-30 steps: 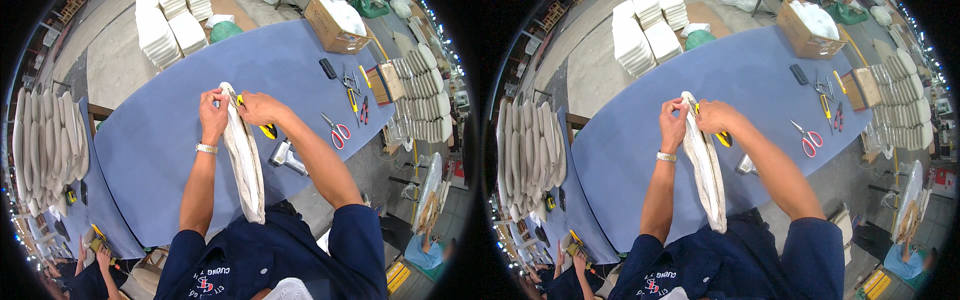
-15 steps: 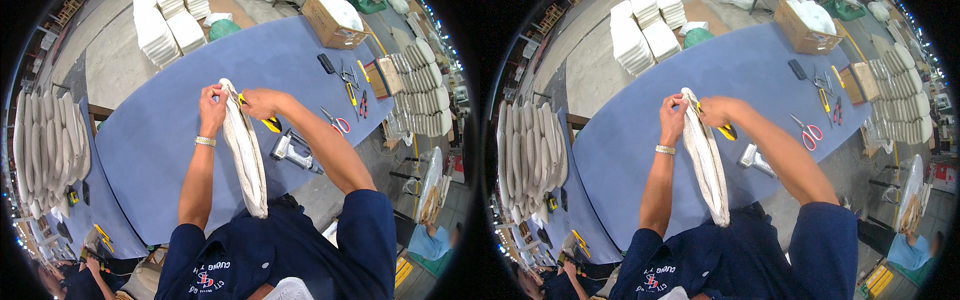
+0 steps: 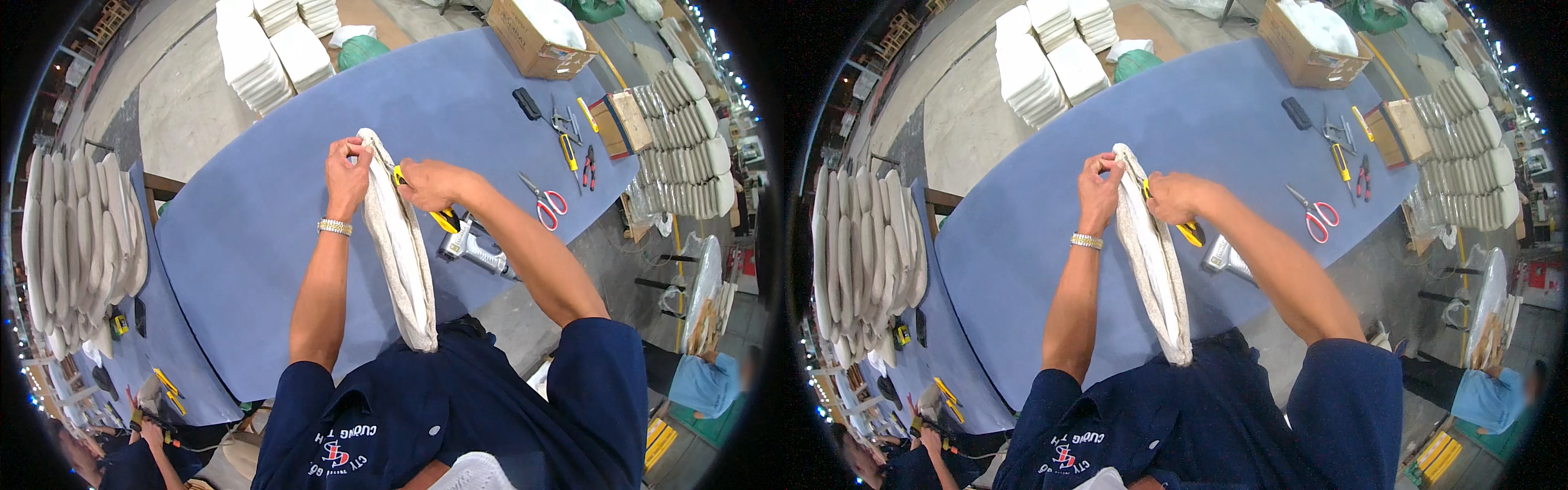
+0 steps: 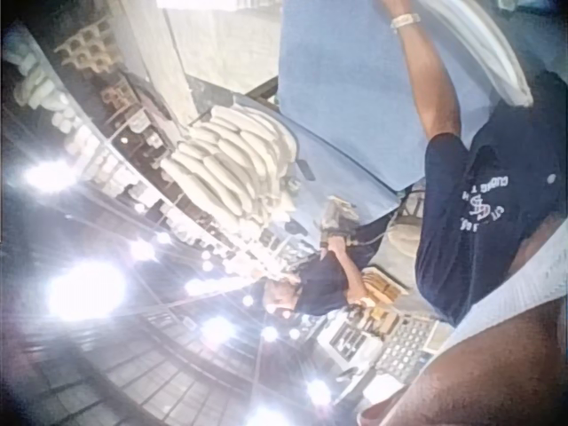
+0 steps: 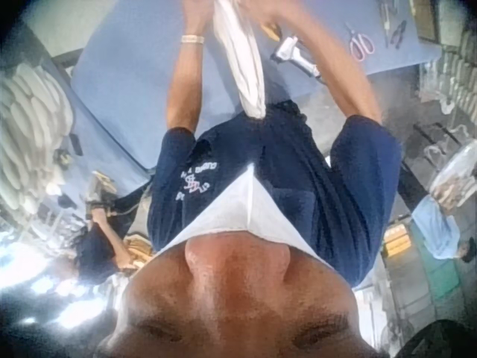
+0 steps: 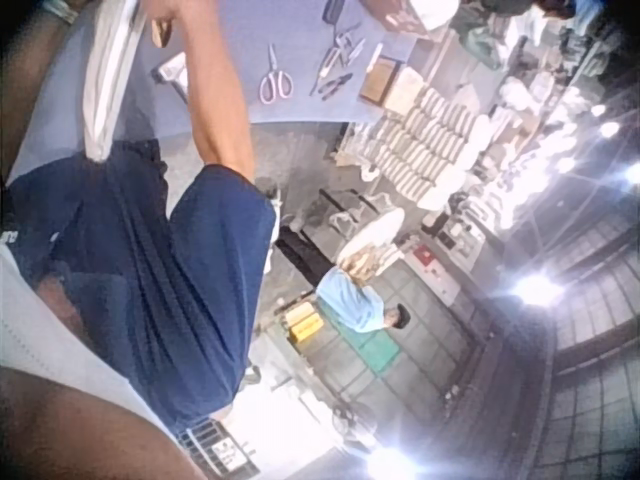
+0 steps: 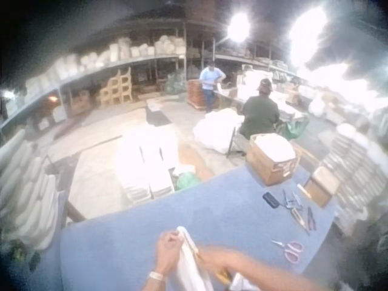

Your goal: The person folds a white cushion cover around a foam insert, staples the seam with a pneumatic stapler, trims excess fabric with a utility knife, and smooths the finished cushion. The person repeats this process on a second cushion.

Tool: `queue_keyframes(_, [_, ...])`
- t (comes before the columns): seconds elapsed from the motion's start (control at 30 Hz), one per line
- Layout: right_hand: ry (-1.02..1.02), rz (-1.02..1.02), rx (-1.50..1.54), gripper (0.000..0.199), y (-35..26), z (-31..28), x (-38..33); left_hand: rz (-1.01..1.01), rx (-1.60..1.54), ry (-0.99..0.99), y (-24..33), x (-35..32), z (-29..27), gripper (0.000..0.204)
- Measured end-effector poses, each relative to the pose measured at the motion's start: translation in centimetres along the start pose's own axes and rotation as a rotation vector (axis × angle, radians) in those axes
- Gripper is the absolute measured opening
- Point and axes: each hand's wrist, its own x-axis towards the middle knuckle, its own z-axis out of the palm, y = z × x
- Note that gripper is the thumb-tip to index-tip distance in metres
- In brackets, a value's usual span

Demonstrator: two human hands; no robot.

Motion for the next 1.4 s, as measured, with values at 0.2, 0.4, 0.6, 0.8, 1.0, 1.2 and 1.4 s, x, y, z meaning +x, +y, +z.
queue_keyframes(0.2, [0.041, 0.005, 0.057, 0.047, 0.6, 1.0, 0.2, -0.034, 0.028, -0.021, 0.5, 0.1, 0.1, 0.015])
queue_keyframes(0.4, [0.164, 0.096, 0.168, 0.042, -0.3, 2.6, -0.6, 0.324, 0.113, -0.050, 2.2, -2.2, 0.8, 0.013])
queue_keyframes(0.6, [0.210, 0.090, 0.264, 0.040, 0.2, 2.9, -0.6, 0.101, -0.023, -0.259, 2.9, -2.4, -1.7, 0.012])
queue_keyframes(0.8, [0.238, 0.132, 0.360, 0.039, -0.5, 3.0, -1.3, -0.187, -0.282, -0.410, 2.0, -0.4, -2.4, 0.010])
queue_keyframes(1.0, [0.195, 0.110, 0.296, 0.039, 0.5, 2.0, -0.1, -0.437, -0.592, -0.345, 0.5, 0.0, -1.7, 0.008])
queue_keyframes(1.2, [0.145, 0.080, 0.273, 0.039, 0.6, 0.9, -0.2, -0.546, -0.590, -0.509, 0.8, 1.9, -3.1, 0.007])
queue_keyframes(1.4, [-0.058, 0.061, 0.248, 0.044, 0.8, -0.6, 0.3, -0.572, -0.458, -0.638, 1.2, 3.5, -3.8, 0.007])
